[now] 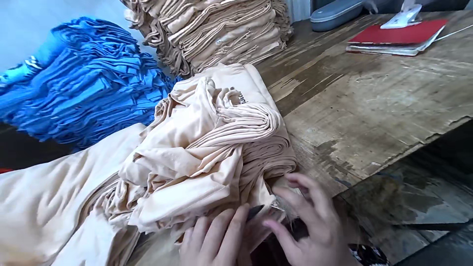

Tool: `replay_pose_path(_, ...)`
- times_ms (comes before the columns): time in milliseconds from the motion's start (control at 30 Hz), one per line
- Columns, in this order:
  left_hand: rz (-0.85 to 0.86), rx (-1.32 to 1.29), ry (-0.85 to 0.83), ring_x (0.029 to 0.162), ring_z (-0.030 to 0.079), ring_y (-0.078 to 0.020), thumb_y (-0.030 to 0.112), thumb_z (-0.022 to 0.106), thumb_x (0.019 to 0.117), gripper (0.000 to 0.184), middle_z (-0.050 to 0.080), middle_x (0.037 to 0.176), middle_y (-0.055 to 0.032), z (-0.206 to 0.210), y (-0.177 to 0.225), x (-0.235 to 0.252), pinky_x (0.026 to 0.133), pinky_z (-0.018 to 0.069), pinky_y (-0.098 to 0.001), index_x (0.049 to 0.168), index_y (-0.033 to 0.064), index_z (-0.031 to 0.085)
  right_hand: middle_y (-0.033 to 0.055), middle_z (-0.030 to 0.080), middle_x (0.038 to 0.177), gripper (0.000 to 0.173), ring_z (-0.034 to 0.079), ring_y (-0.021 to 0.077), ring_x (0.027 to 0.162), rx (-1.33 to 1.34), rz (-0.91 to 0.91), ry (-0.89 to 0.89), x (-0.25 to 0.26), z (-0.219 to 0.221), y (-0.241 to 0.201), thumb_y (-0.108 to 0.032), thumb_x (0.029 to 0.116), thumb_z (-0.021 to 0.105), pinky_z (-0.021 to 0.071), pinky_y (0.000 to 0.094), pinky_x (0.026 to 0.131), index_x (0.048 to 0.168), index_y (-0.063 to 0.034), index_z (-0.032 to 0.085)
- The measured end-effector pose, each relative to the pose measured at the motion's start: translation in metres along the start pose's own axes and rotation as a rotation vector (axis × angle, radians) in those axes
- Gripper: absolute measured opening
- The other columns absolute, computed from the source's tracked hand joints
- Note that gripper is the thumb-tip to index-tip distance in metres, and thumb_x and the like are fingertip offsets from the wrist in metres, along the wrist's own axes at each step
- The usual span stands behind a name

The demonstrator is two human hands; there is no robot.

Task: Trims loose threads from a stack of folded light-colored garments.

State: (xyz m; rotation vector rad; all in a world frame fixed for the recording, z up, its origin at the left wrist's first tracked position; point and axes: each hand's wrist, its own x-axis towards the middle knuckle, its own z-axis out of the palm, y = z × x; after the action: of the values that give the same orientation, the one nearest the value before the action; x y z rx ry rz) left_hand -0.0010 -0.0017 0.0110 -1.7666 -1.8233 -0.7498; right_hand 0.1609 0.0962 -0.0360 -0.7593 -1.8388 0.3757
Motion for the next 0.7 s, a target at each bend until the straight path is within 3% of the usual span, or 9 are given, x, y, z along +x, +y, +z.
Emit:
replay_pose_path(67,0.004,0.038,0.025,0.081,0.062,-0.0231,0.022,0.066,0.0975,0.016,0.072,0.091,-0.0057,-0.001,0.003,0.000,0.071,0.0448,-0.0392,0.105,0.0141,0.078,0.0021,0.076,0.106,0.014,0.071,0.0134,0.100,0.149,-0.061,0.095,-0.005,0.018,0.010,-0.020,0.0916,0.076,0.0603,0.0319,0.086,0.105,-0.0188,0.081)
replay_pose_path(100,0.012,0.048,0.034,0.080,0.061,-0.0229,0.023,0.068,0.0968,0.016,0.072,0.090,-0.0054,-0.002,0.004,-0.001,0.072,0.0440,-0.0388,0.105,0.0142,0.078,0.0002,0.076,0.099,0.011,0.071,0.0113,0.094,0.195,-0.085,0.124,-0.009,0.019,0.013,-0.012,0.0917,0.074,0.0597,0.0288,0.084,0.098,-0.0167,0.081)
replay_pose_path(233,0.090,0.090,0.057,0.080,0.057,-0.0217,0.022,0.067,0.0978,0.019,0.070,0.092,-0.0057,-0.006,0.009,-0.005,0.076,0.0392,-0.0382,0.114,0.0148,0.076,0.0006,0.076,0.097,0.013,0.070,0.0124,0.095,0.227,-0.140,0.133,-0.021,0.005,0.015,-0.003,0.0914,0.071,0.0577,0.0298,0.089,0.093,-0.0133,0.079)
replay_pose_path(433,0.204,0.107,0.017,0.079,0.056,-0.0216,0.022,0.067,0.0975,0.021,0.071,0.095,-0.0044,0.006,0.021,0.001,0.074,0.0382,-0.0381,0.115,0.0147,0.077,0.0006,0.075,0.099,0.014,0.069,0.0128,0.097,0.215,-0.153,0.133,-0.024,0.004,0.008,-0.003,0.0926,0.068,0.0561,0.0302,0.091,0.093,-0.0130,0.077)
replay_pose_path(533,0.116,0.041,0.009,0.080,0.061,-0.0234,0.023,0.066,0.0968,0.018,0.073,0.093,-0.0046,0.013,0.014,0.003,0.071,0.0429,-0.0403,0.108,0.0157,0.078,-0.0006,0.074,0.096,0.008,0.069,0.0117,0.094,0.242,-0.158,0.136,-0.023,0.002,0.007,-0.006,0.0912,0.072,0.0567,0.0285,0.089,0.091,-0.0137,0.075)
replay_pose_path(600,-0.021,-0.101,-0.112,0.085,0.066,-0.0251,0.029,0.066,0.0969,0.023,0.072,0.096,-0.0071,0.009,0.008,0.004,0.073,0.0513,-0.0430,0.111,0.0140,0.076,-0.0018,0.071,0.092,0.003,0.066,0.0106,0.090,0.208,-0.165,0.071,-0.026,-0.003,0.007,-0.016,0.0914,0.074,0.0541,0.0270,0.084,0.090,-0.0155,0.071)
replay_pose_path(633,-0.100,-0.163,-0.221,0.088,0.068,-0.0257,0.034,0.068,0.0962,0.029,0.070,0.098,-0.0087,0.004,0.005,0.006,0.075,0.0559,-0.0450,0.114,0.0124,0.074,-0.0021,0.070,0.089,0.008,0.065,0.0111,0.088,0.157,-0.156,0.031,-0.028,-0.002,0.006,-0.024,0.0919,0.073,0.0526,0.0277,0.082,0.091,-0.0169,0.070)
replay_pose_path(667,-0.165,-0.209,-0.303,0.088,0.069,-0.0269,0.031,0.073,0.0928,0.030,0.070,0.099,-0.0109,0.001,0.001,0.008,0.075,0.0582,-0.0473,0.114,0.0101,0.073,-0.0019,0.070,0.090,0.014,0.064,0.0128,0.088,0.096,-0.138,-0.016,-0.030,0.000,0.004,-0.032,0.0921,0.073,0.0516,0.0304,0.081,0.093,-0.0184,0.071)
replay_pose_path(700,-0.208,-0.214,-0.311,0.084,0.070,-0.0267,0.019,0.073,0.0864,0.024,0.070,0.095,-0.0112,0.001,-0.003,0.009,0.071,0.0591,-0.0478,0.108,0.0083,0.074,-0.0018,0.072,0.094,0.020,0.064,0.0147,0.091,0.035,-0.121,-0.072,-0.033,0.005,0.002,-0.040,0.0923,0.072,0.0510,0.0337,0.082,0.100,-0.0211,0.075)
